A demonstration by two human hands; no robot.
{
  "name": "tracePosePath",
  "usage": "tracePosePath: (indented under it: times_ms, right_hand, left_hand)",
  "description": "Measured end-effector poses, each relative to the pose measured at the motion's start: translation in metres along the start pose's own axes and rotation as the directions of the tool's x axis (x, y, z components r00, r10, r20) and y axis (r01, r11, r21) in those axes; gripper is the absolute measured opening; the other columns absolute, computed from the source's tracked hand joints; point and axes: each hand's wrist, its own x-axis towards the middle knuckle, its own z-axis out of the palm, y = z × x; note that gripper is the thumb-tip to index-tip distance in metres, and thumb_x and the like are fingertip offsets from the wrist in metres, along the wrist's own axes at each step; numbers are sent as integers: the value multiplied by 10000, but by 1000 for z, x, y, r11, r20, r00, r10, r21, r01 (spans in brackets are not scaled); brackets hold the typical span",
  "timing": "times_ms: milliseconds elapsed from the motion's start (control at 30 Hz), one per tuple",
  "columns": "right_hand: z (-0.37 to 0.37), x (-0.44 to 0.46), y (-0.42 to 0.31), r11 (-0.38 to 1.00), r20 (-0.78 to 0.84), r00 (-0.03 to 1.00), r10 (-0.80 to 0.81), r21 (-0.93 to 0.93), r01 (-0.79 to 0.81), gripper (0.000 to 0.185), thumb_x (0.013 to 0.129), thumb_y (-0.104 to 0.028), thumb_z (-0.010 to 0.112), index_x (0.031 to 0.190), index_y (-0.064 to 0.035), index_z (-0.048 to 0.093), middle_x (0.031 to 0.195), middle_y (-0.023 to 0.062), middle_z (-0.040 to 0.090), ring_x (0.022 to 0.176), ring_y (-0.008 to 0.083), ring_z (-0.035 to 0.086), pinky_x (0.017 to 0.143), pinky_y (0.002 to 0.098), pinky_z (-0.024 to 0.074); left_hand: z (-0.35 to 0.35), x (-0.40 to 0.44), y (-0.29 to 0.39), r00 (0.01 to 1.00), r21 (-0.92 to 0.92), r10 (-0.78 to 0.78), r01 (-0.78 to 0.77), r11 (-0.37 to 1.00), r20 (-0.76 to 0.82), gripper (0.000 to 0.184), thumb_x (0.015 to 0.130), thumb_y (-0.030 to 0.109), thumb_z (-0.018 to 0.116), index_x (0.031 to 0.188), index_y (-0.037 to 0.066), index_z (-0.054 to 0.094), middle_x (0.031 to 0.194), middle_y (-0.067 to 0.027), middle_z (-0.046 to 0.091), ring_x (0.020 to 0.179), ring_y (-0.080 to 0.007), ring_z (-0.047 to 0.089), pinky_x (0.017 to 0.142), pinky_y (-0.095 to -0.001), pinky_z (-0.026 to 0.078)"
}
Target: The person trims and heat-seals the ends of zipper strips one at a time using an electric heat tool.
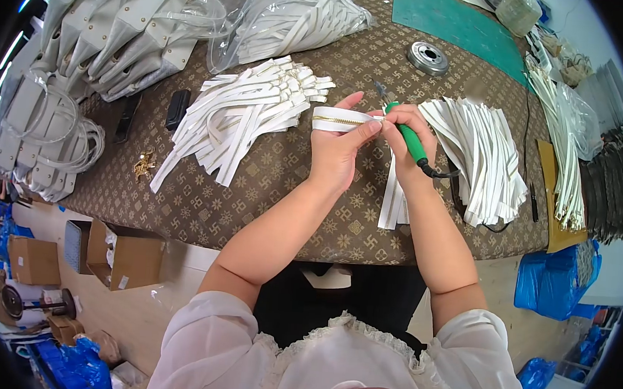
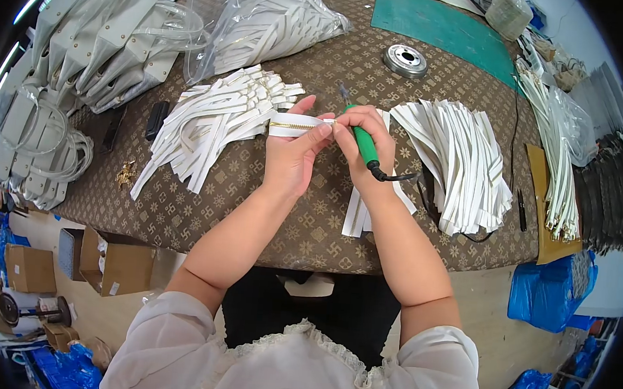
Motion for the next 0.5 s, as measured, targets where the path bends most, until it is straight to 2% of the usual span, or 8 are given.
tracePosePath:
  times_ms: [100, 133, 233, 367, 433, 467, 500]
  right_hand:
    - [1, -1, -1, 1000, 5, 1000, 9, -12, -9, 75, 771, -33, 644, 830, -9, 603, 874, 78, 549, 822, 166, 539, 746, 266, 431]
    - [1, -1, 0, 999, 17, 1000, 3, -34, -3, 76, 774, -35, 645, 836, -10, 607, 871, 80, 551, 813, 164, 542, 738, 265, 435]
    - [-1, 2, 3, 997, 44, 999, -7, -74, 10, 80, 779, -40, 646, 848, -13, 615, 864, 84, 555, 797, 159, 548, 723, 264, 443]
    - [-22, 16, 1, 992, 92, 996, -6, -127, 18, 90, 835, -95, 589, 882, -23, 615, 902, 71, 554, 776, 140, 518, 728, 244, 412]
    - [-40, 22, 1, 989, -60, 991, 121, 96, -115, 146, 860, -141, 571, 930, -18, 605, 895, 78, 566, 701, 121, 499, 643, 226, 395]
    - [-46, 26, 3, 988, -58, 990, 125, 97, -119, 146, 860, -141, 571, 930, -18, 605, 895, 78, 566, 701, 121, 499, 643, 226, 395]
    - [-51, 31, 7, 952, -174, 966, 190, 273, -138, 149, 864, -150, 566, 912, -11, 592, 869, 78, 568, 627, 107, 474, 586, 226, 374]
  left_hand:
    - [0, 1, -1, 998, 66, 42, -38, 997, -54, 590, 743, -27, 681, 1254, -35, 386, 950, -152, 626, 816, -167, 618, 688, -248, 507]
    - [-1, 2, -1, 998, 66, 41, -37, 997, -54, 590, 743, -27, 681, 1254, -35, 386, 950, -152, 626, 816, -167, 618, 688, -248, 507]
    - [-13, 9, 1, 995, 205, 59, -43, 978, -77, 538, 750, -31, 672, 1223, -37, 415, 924, -157, 632, 781, -150, 620, 594, -208, 481]
    - [-33, 27, 10, 997, 185, 33, -18, 983, -77, 482, 755, -34, 665, 1180, -36, 439, 907, -152, 634, 744, -144, 624, 522, -183, 438]
    - [-42, 35, 14, 996, 178, -18, 34, 983, -92, 465, 756, -36, 663, 1165, -34, 442, 904, -153, 633, 749, -159, 629, 530, -186, 449]
    - [-47, 38, 15, 992, 168, -71, 88, 982, -102, 449, 757, -38, 660, 1151, -33, 445, 901, -154, 632, 754, -173, 635, 538, -189, 461]
    - [-49, 40, 18, 986, 160, -126, 143, 977, -109, 432, 758, -40, 658, 1136, -32, 449, 898, -154, 632, 759, -188, 641, 546, -191, 472]
